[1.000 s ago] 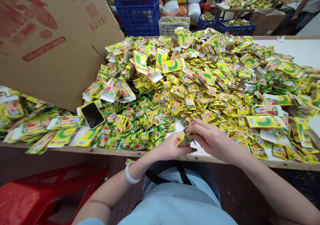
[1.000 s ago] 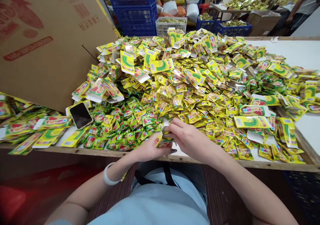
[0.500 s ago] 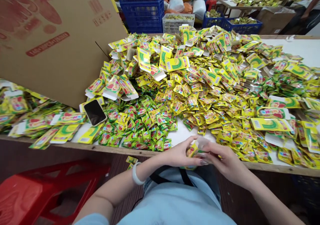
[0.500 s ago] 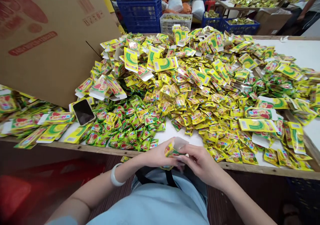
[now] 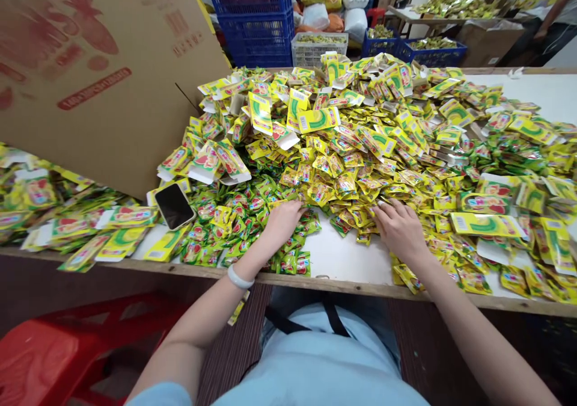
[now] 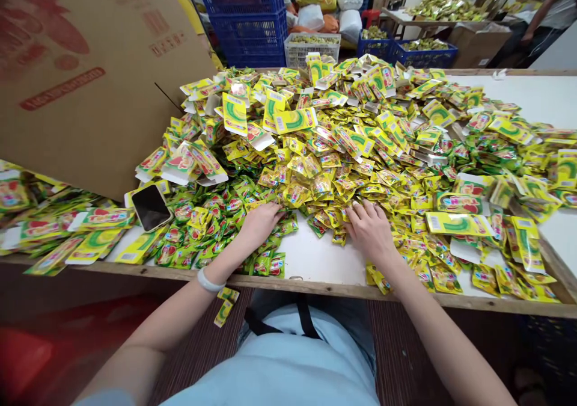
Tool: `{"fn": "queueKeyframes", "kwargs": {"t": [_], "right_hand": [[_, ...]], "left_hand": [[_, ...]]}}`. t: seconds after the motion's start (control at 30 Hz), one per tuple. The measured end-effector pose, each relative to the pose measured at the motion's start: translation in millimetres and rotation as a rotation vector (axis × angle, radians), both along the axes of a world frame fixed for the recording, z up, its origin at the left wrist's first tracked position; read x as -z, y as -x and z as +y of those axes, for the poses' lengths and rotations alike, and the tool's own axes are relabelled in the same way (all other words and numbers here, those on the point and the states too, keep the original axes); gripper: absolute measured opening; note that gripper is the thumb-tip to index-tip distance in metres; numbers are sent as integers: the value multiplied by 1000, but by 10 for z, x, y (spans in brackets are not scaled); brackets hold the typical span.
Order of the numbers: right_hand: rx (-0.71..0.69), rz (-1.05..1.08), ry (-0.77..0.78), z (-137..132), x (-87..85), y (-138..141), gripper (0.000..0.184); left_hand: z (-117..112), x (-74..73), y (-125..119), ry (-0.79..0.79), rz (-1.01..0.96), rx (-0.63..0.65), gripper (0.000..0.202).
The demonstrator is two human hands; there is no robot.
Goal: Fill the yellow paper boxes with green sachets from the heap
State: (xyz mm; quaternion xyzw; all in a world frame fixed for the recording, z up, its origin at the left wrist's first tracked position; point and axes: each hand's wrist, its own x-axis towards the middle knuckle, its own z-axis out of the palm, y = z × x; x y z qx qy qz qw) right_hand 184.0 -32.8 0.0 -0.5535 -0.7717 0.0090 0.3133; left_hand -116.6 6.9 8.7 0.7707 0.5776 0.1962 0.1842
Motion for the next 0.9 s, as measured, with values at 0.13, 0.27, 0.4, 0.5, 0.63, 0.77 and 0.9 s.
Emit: {"fn": "queueKeyframes", "kwargs": {"t": [0.13, 0.27, 0.4, 0.5, 0.63, 0.77, 0.9], "right_hand": [[117, 500, -19, -113, -68, 85, 15], [-94, 1108, 370, -239, -177, 326, 25], [-330, 1238, 612, -176, -265, 729, 28], [-338, 1151, 651, -81, -309, 898, 32], [-248, 933, 550, -88, -393, 895, 34], [-241, 551, 316, -196, -533, 712, 50], [-419, 222, 363, -258, -619, 507, 31]], "left_hand": [[115, -54, 130, 131, -433, -21, 31], [75, -154, 35, 244, -644, -11, 53], [-166, -347, -146, 540, -883, 129, 54], [-346, -490, -210, 730, -974, 250, 54], [-445, -535, -210, 632, -878, 282, 44], [-475, -522, -262, 421, -626, 365, 60], [-487, -591, -450, 318, -361, 472, 85]]}}
